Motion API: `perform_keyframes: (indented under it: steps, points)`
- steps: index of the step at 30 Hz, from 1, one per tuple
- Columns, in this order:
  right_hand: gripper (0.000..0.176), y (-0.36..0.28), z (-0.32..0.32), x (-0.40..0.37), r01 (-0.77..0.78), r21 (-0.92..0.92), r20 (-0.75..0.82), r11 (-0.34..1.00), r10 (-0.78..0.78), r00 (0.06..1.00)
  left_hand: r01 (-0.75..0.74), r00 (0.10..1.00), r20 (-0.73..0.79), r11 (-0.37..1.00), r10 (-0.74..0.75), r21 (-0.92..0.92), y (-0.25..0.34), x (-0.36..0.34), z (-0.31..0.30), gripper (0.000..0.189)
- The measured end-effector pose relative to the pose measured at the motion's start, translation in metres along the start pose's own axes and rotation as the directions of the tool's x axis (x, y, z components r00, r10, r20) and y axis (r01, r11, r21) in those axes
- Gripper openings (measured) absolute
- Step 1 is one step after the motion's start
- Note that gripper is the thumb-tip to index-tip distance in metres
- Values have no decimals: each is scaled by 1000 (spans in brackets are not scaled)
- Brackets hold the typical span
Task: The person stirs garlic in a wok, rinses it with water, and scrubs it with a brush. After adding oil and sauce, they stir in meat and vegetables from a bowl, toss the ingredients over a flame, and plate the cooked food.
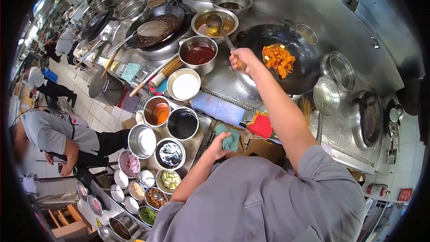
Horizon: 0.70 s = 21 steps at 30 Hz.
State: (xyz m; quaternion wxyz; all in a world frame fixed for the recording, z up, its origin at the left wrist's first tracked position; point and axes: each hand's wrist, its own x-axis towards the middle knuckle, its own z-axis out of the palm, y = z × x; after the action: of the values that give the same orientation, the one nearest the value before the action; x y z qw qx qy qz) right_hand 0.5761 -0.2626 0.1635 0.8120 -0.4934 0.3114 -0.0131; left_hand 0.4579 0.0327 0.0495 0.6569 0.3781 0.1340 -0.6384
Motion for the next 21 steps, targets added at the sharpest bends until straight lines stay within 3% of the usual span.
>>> perform_keyframes:
  steps: [1, 2, 3, 6, 8, 11, 12, 15, 16, 17, 19, 20, 21]
  points:
    - [9, -11, 2, -5, -143, 196, 48, 970, 136, 990, -15, 1000, -2, 1000, 15, 15, -1, -3, 5, 30]
    - [11, -6, 5, -12, 101, -232, 24, 967, -98, 995, -70, 996, -41, 990, 76, 120, -4, 0, 4, 30]
    - [20, 4, 8, -20, 199, -421, -39, 885, -237, 971, -71, 996, -38, 990, 76, 122, -3, -1, 7, 30]
    - [48, 11, -4, -84, 209, -742, -124, 637, -437, 891, -178, 984, 18, 973, 177, 149, -1, 4, 16, 32]
    - [50, 12, -25, -130, 177, -808, -169, 562, -509, 844, -144, 988, -39, 985, 148, 93, 1, 9, 16, 33]
    - [50, 9, -57, -193, 145, -845, -214, 515, -574, 791, 19, 994, 105, 999, -16, -29, 5, 32, 22, 34]
    - [50, 7, -64, -216, 160, -845, -206, 510, -588, 782, 81, 980, 185, 996, -75, -27, 10, 37, 34, 35]
    - [51, 0, -69, -271, 149, -866, -230, 478, -643, 730, 162, 968, 185, 985, -169, 54, 22, 69, 73, 42]
    - [49, 8, -74, -279, 207, -921, -138, 331, -772, 621, 151, 973, 165, 985, -162, 81, 25, 81, 91, 45]
    - [49, 14, -77, -289, 191, -921, -159, 340, -775, 612, 135, 978, 143, 986, -149, 103, 29, 93, 108, 49]
    - [47, 26, -80, -306, 272, -693, -310, 668, -616, 724, 112, 986, 104, 979, -131, 171, 42, 93, 160, 57]
    - [47, 30, -81, -312, 318, -385, -346, 867, -454, 821, 108, 981, 142, 976, -136, 189, 47, 105, 173, 59]
    - [47, 41, -93, -311, 317, -379, -353, 869, -452, 819, 101, 974, 179, 973, -139, 206, 52, 115, 184, 61]
